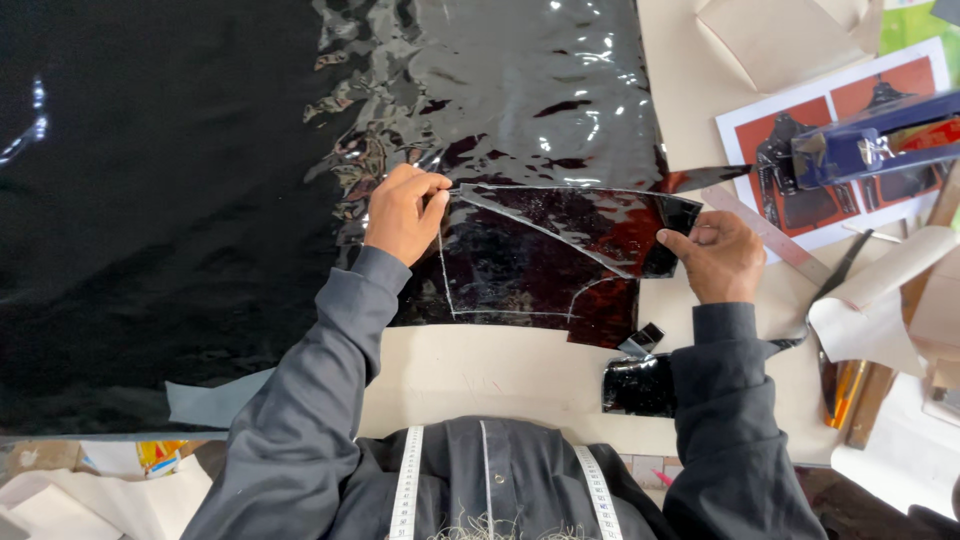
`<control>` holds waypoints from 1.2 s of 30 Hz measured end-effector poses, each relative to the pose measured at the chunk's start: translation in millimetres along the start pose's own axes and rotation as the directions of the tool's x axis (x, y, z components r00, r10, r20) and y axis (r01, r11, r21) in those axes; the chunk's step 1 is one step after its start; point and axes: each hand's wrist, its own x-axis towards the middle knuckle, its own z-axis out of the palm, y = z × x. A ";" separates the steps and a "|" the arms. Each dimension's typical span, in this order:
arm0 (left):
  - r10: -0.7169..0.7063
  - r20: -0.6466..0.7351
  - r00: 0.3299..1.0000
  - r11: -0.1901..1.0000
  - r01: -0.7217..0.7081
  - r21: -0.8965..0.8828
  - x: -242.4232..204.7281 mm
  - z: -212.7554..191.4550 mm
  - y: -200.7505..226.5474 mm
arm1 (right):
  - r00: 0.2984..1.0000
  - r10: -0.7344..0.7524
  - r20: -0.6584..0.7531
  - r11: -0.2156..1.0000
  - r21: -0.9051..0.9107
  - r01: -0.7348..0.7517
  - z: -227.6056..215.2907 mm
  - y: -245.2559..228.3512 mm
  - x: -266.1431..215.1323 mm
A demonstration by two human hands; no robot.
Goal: The person traces a pattern onto a black sheet using a white template, then cuts the sheet with scissors along the traced lines. They remove the template and continue trimming the cut piece to refine its shape.
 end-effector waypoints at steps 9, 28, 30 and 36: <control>-0.063 0.054 0.997 0.975 0.050 0.216 8.2 4.6 19.0 | 1.000 -0.001 -0.027 0.999 0.032 0.002 3.4 2.9 1.8; -0.196 0.107 0.975 0.975 0.181 0.131 15.5 9.8 24.1 | 1.000 0.030 0.007 0.972 0.233 -0.031 -17.0 -18.3 14.9; -0.181 0.111 0.977 0.978 0.167 0.122 15.7 8.9 23.2 | 1.000 0.027 0.009 0.978 0.207 -0.028 -15.7 -16.4 12.7; -0.173 0.117 0.978 0.981 0.161 0.105 16.3 9.8 18.6 | 0.996 0.073 0.059 0.990 0.119 -0.080 -9.4 -4.6 10.1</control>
